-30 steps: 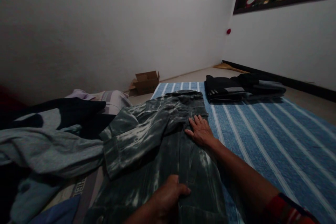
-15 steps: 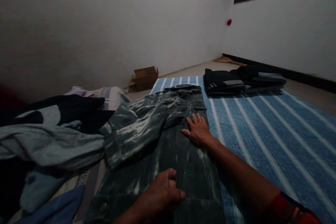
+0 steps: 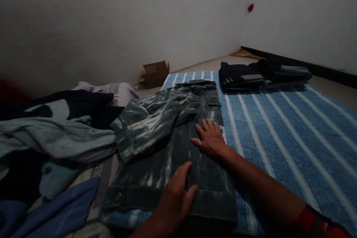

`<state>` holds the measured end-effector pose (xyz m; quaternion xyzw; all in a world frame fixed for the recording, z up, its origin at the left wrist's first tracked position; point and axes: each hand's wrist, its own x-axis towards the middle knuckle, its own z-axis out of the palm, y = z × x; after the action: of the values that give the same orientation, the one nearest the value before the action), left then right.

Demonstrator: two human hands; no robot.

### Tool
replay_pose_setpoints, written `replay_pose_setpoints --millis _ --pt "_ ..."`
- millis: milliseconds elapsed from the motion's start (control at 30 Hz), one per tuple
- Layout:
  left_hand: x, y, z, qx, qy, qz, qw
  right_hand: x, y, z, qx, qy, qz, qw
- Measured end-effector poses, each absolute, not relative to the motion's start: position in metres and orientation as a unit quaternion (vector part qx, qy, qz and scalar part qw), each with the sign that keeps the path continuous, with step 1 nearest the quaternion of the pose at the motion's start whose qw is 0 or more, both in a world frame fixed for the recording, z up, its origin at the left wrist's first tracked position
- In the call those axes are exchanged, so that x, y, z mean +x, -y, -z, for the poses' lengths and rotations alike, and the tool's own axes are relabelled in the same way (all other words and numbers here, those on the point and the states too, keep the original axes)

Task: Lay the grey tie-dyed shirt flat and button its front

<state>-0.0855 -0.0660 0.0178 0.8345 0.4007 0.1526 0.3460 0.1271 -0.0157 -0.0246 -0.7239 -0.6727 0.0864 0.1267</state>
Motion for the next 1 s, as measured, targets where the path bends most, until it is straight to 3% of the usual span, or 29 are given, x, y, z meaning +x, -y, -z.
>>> replay_pose_setpoints --millis 133,267,433,667,1000 --pt "-0.092 0.067 -0.006 0.912 -0.302 -0.205 0.186 0.129 0.011 0.023 -0.729 0.667 -0.084 0.129" --pt "-0.092 0.068 -0.009 0.93 -0.272 -0.206 0.139 0.121 0.029 0.011 -0.721 0.667 -0.095 0.164" --pt "-0.092 0.067 -0.008 0.93 -0.279 -0.2 0.13 0.095 0.096 0.006 -0.63 0.736 -0.096 0.229" --pt "-0.093 0.049 -0.01 0.93 -0.283 -0.189 0.142 0.084 0.125 0.018 -0.589 0.767 -0.167 0.192" --pt "-0.001 -0.008 -0.033 0.946 -0.279 -0.086 0.139 0.075 0.115 0.056 -0.537 0.823 -0.013 0.185"
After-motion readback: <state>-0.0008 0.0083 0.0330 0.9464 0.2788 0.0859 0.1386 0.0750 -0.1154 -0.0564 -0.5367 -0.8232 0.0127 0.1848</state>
